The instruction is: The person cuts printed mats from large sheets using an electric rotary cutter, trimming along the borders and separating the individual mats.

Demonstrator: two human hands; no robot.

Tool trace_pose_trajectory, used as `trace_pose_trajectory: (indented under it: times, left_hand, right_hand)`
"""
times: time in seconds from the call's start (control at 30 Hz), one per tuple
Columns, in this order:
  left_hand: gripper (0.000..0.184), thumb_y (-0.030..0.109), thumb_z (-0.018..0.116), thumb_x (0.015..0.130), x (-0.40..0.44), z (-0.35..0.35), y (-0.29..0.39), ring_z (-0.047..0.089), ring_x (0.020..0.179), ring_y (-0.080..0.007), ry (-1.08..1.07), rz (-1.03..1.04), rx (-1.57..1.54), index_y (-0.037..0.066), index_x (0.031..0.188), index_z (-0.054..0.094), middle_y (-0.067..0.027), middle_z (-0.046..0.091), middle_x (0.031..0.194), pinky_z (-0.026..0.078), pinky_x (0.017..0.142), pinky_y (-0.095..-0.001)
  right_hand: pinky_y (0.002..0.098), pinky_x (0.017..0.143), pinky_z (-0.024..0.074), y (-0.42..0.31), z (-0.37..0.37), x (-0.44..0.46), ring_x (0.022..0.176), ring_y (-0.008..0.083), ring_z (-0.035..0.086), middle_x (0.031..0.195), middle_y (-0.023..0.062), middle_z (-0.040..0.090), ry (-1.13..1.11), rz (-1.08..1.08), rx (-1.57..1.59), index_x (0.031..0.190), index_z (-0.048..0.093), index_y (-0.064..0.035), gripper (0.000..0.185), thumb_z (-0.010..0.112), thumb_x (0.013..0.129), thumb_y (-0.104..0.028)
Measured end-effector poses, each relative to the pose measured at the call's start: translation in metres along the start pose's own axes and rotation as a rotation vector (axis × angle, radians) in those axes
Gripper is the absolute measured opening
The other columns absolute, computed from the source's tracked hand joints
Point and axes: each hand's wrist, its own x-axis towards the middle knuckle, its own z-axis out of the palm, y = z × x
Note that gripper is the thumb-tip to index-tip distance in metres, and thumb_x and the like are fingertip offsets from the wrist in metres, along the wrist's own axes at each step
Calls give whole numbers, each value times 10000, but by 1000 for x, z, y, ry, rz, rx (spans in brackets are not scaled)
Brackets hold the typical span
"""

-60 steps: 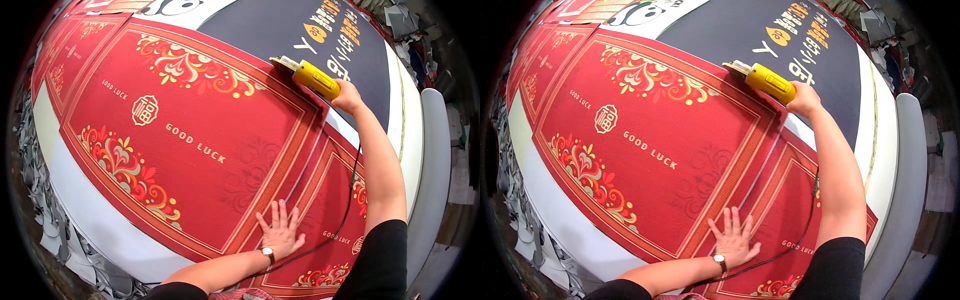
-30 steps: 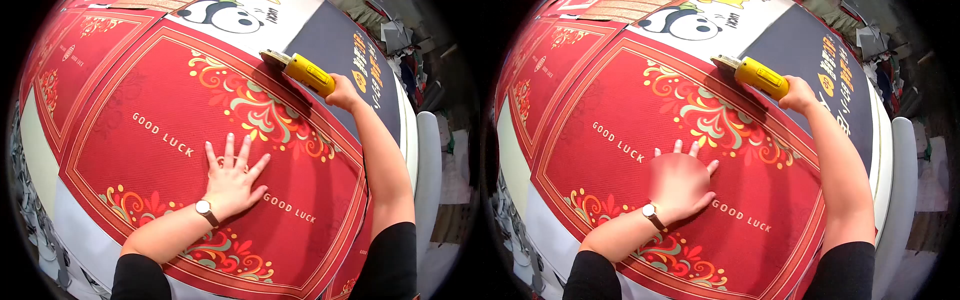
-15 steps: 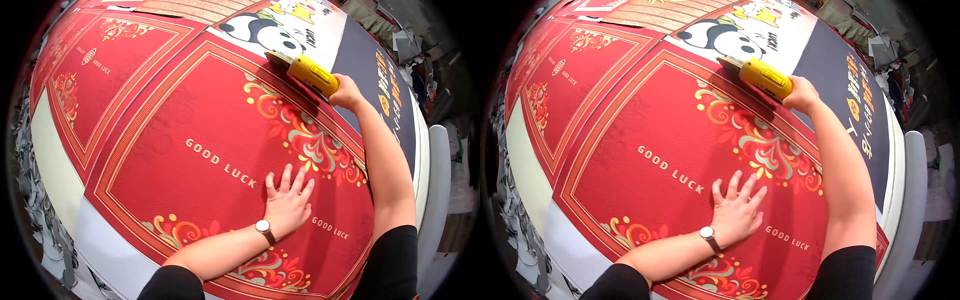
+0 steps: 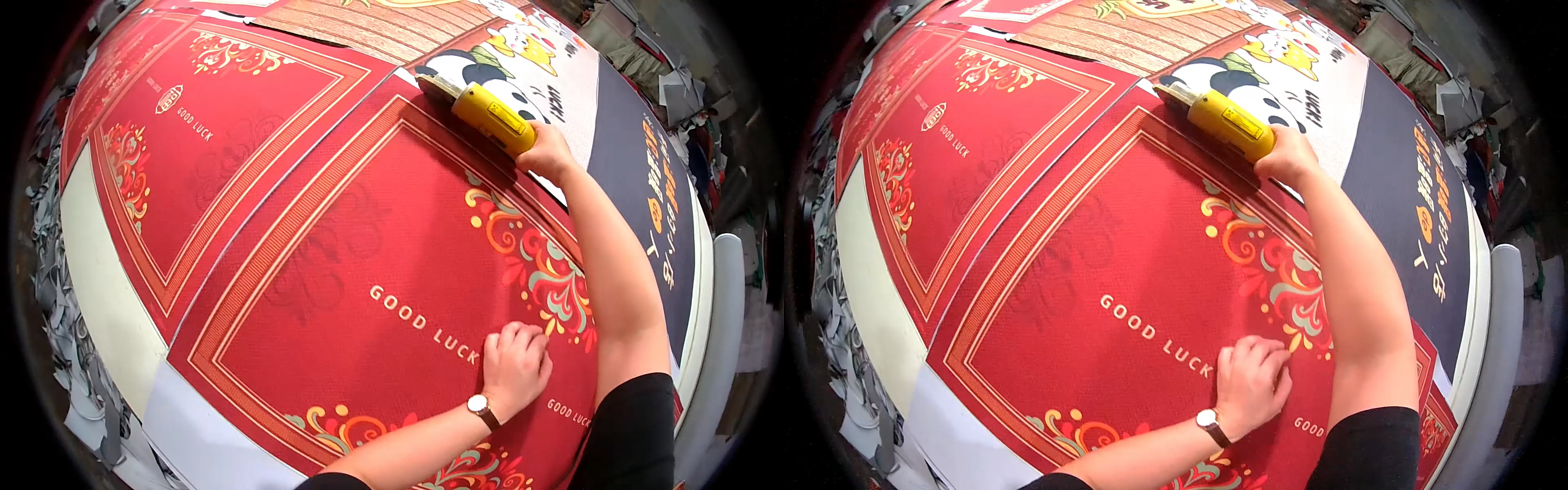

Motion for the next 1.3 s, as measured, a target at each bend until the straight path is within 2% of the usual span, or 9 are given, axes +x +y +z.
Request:
trace_pose_trajectory:
  times: [0.3,0.37,0.5,0.57,0.8,0.9,1.03,1.2,1.3]
  left_hand:
    - [188,110,658,678,3,-3,0,548,951,-220,29,-69,-104,99,864,633,-11,618,958,379,746,-350]
    - [181,103,654,678,3,-5,-1,551,948,-222,27,-61,-121,96,857,635,-13,618,958,386,748,-350]
    - [149,83,626,687,8,-9,0,555,930,-233,59,-78,-141,90,836,629,-26,625,943,394,749,-350]
    - [132,74,620,690,8,-7,-2,558,914,-233,84,-60,-131,92,821,623,-29,628,928,396,741,-350]
    - [129,77,617,696,5,-1,-2,548,939,-232,70,-37,-77,99,823,625,-19,628,923,380,790,-364]
    - [113,77,617,698,5,2,-1,550,937,-228,65,-36,-39,103,807,625,-16,632,908,377,802,-365]
    - [105,72,616,701,6,3,-2,553,929,-228,48,-18,-27,105,801,620,-15,635,893,377,800,-369]
    - [111,61,618,698,5,3,-2,553,923,-231,29,-13,-6,97,802,612,-18,635,888,379,799,-369]
    - [109,58,617,697,6,2,-2,554,920,-233,30,-15,-8,95,800,611,-20,635,884,381,796,-365]
  right_hand:
    - [296,685,489,-29,35,41,705,183,619,806,86,664,31,-52,337,949,656,-39,440,703,516,-102]
    - [290,591,467,-55,27,25,648,141,577,759,72,624,-71,46,640,935,624,-21,390,697,556,-75]
    - [256,629,458,-58,0,-8,699,128,563,838,65,619,-157,-22,962,987,601,-4,389,650,610,-85]
    - [250,719,466,-28,-38,-27,808,152,586,903,86,625,-225,-73,870,1037,582,-1,473,651,582,-109]
    - [229,652,440,83,-163,-152,711,109,520,834,14,569,-115,323,215,967,588,-2,546,654,425,-23]
    - [247,579,444,120,-176,-191,620,107,513,712,14,549,-82,370,46,939,606,-1,474,655,468,-16]
    - [254,538,441,127,-175,-210,596,108,514,690,16,542,-74,506,64,910,611,3,429,637,482,13]
    - [286,741,479,133,-168,-197,755,188,615,792,93,642,-113,526,-186,1014,627,-17,534,669,482,-29]
    - [294,740,484,138,-169,-192,765,205,618,800,105,644,-110,405,-179,1003,625,-9,523,669,482,-28]
